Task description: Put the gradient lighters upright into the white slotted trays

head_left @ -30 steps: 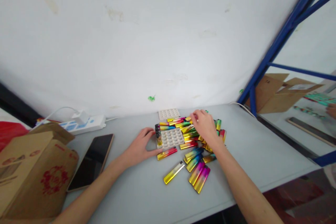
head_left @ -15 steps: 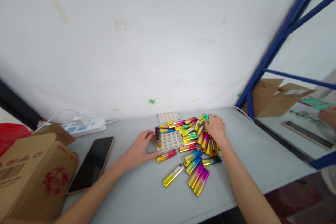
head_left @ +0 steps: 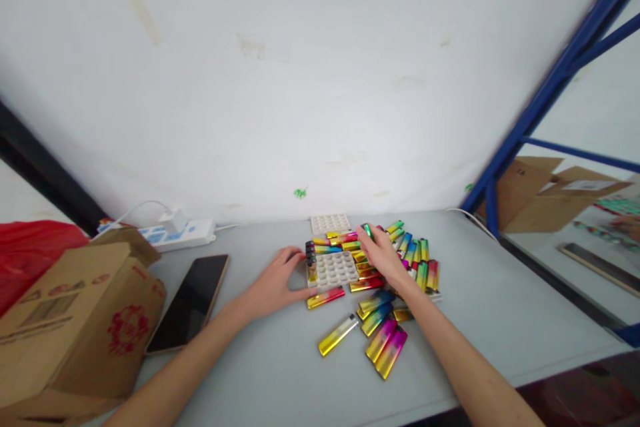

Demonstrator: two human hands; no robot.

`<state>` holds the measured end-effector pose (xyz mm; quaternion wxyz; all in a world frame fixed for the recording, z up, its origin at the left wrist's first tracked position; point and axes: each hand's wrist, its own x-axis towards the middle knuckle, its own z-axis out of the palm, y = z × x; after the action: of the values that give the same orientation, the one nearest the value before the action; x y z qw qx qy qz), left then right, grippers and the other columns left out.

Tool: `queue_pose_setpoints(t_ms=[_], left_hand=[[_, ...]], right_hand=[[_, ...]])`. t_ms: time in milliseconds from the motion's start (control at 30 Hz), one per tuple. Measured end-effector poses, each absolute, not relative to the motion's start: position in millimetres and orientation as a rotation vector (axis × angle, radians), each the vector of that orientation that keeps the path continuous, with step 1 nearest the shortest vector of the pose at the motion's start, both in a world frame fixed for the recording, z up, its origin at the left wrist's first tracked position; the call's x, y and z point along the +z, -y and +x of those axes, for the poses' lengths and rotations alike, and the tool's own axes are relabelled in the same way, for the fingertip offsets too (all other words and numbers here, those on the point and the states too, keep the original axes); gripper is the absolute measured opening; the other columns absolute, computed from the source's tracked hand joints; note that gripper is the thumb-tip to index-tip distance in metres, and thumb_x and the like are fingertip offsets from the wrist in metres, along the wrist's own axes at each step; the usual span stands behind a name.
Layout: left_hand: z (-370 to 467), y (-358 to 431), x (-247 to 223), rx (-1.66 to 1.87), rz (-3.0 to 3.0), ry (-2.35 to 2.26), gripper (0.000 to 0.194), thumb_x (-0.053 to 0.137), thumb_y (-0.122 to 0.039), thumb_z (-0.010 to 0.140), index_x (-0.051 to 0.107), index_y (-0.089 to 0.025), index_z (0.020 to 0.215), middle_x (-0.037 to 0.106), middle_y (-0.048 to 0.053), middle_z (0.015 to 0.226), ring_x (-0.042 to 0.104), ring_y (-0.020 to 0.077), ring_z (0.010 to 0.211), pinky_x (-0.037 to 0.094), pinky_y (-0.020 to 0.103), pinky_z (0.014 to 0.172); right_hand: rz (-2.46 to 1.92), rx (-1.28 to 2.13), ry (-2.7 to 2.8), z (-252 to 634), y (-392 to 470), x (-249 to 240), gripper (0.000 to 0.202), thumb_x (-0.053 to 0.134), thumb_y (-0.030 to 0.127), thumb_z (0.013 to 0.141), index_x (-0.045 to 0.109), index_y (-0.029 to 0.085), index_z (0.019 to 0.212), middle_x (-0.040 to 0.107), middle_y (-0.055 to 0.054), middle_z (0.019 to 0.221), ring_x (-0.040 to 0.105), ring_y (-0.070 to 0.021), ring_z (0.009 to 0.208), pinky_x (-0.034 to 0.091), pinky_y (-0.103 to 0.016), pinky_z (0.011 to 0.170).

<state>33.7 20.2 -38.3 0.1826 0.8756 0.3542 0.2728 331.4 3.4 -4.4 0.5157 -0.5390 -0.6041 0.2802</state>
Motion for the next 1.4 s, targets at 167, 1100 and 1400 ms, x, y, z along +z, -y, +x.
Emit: queue_pose_setpoints(t_ms=[167,1100,1400], left_hand=[[33,-21,-40,0.779,2.471,-0.999,0.063,0.087,-0.062,0.085,0.068,-0.024,0.132,0.067,0.013,0.138,0.066,0.0352,0.128,0.058,0.053,0.114],[37,-14,-32,0.775,2.429,-0.995,0.063,0.086,-0.065,0.086,0.07,-0.023,0.129,0.067,0.013,0.136,0.065,0.0347,0.128,0.056,0.053,0.115],[37,-15,-35,0.783,2.444,-0.987,0.059,0.088,-0.059,0.086,0.069,-0.023,0.13,0.067,0.013,0.137,0.065,0.0351,0.129,0.056,0.052,0.115]], right_hand=[[-1.329,0.524,1.563,304,11,-2,0.057,0.051,0.064,0.102,0.045,0.025,0.061,0.048,0.003,0.058,0.047,-0.0155,0.06,0.035,-0.028,0.059],[-1.105,0.398,2.143,284,31,-3,0.032,0.051,0.042,0.117,0.068,0.022,0.1,0.077,-0.004,0.093,0.072,-0.0224,0.088,0.053,-0.033,0.082],[-1.222,0.19,2.328,274,31,-6,0.03,0.059,0.042,0.114,0.074,0.018,0.105,0.081,-0.012,0.107,0.075,-0.0286,0.102,0.055,-0.04,0.092]])
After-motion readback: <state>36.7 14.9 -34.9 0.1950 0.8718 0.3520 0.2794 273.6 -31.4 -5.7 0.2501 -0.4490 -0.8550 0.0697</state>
